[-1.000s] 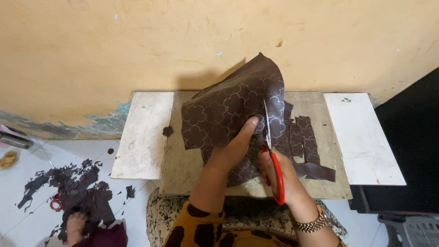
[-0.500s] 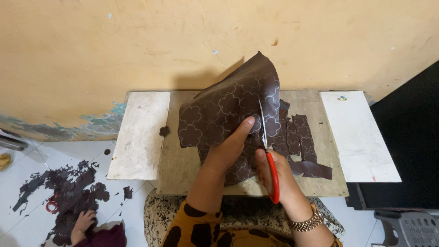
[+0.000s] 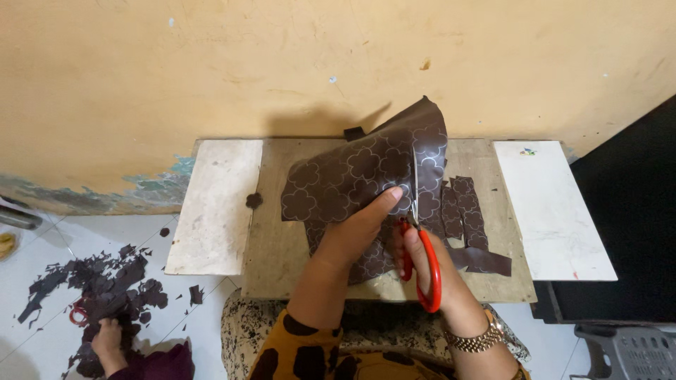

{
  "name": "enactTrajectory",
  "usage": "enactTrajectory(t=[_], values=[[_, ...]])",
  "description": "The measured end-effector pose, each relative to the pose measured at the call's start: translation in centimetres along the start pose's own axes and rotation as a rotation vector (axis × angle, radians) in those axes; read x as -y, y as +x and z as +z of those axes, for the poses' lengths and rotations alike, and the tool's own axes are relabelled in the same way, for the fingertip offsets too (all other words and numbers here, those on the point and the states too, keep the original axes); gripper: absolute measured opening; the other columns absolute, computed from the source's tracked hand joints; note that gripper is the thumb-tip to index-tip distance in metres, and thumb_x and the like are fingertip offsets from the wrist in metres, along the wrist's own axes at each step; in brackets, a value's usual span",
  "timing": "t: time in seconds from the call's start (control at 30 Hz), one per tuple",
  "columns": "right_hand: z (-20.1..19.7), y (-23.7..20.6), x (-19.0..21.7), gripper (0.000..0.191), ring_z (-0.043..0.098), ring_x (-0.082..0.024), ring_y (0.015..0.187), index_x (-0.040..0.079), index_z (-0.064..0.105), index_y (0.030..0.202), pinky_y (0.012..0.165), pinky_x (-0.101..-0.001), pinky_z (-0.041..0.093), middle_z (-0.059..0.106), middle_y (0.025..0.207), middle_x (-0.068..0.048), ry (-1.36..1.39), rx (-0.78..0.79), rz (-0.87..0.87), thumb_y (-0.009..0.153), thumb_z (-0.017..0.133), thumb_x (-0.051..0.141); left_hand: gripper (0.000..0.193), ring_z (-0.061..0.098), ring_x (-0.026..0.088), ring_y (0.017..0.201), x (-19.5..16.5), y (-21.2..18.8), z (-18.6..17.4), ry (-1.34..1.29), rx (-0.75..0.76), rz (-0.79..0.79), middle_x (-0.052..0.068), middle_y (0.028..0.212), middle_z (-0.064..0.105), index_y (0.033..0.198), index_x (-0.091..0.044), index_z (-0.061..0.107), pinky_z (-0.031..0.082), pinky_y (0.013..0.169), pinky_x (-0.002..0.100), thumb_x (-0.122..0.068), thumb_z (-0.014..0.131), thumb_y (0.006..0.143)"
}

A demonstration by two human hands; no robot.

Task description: The person uses red-handled scissors to cut a brown patterned fabric into strips on a low wooden table. The person holds the fabric with the left hand and cuts with the right hand, periodically lifting and repositioning the fabric to continue cutting.

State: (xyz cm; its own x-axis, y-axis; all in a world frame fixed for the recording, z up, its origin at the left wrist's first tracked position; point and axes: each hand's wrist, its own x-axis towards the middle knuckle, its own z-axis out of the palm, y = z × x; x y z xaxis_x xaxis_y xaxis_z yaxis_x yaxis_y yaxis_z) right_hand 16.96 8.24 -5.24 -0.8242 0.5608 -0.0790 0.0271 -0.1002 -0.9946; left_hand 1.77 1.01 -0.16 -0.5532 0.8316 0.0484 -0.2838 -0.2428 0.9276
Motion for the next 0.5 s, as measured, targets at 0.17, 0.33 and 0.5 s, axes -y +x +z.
enactTrajectory(t=[0.17,0.33,0.5], values=[[0.14,-0.28,0.08,0.058,0.048,-0.013,0.057,0.007,0.052,0.083,0.052,-0.0281,0.043,0.048,0.067,0.0,-0.013,-0.042,-0.007,0.099,0.042,0.062,0.024,0.063,0.012,0.093,0.42,0.07,0.32,0.01,-0.019,0.059,0.002,0.105,0.07,0.113,-0.003,0.07,0.055,0.082,0.03,-0.015,0.073,0.092],[0.47,-0.12,0.24,0.059,0.043,-0.012,0.054,0.008,0.049,0.076,0.048,-0.0269,0.037,0.044,0.065,0.0,0.047,-0.039,-0.028,0.1,0.044,0.061,0.024,0.064,0.012,0.094,0.65,0.09,0.6,-0.031,-0.046,0.081,0.002,0.106,0.071,0.113,-0.003,0.071,0.055,0.083,0.029,-0.013,0.073,0.091],[0.61,-0.3,0.5,0.059,0.042,-0.011,0.051,0.008,0.048,0.074,0.044,-0.026,0.036,0.043,0.063,0.001,0.017,-0.074,-0.046,0.099,0.045,0.062,0.022,0.065,0.012,0.094,0.72,-0.03,0.88,-0.03,-0.066,0.078,0.001,0.105,0.072,0.112,-0.003,0.072,0.055,0.084,0.028,-0.011,0.073,0.091]])
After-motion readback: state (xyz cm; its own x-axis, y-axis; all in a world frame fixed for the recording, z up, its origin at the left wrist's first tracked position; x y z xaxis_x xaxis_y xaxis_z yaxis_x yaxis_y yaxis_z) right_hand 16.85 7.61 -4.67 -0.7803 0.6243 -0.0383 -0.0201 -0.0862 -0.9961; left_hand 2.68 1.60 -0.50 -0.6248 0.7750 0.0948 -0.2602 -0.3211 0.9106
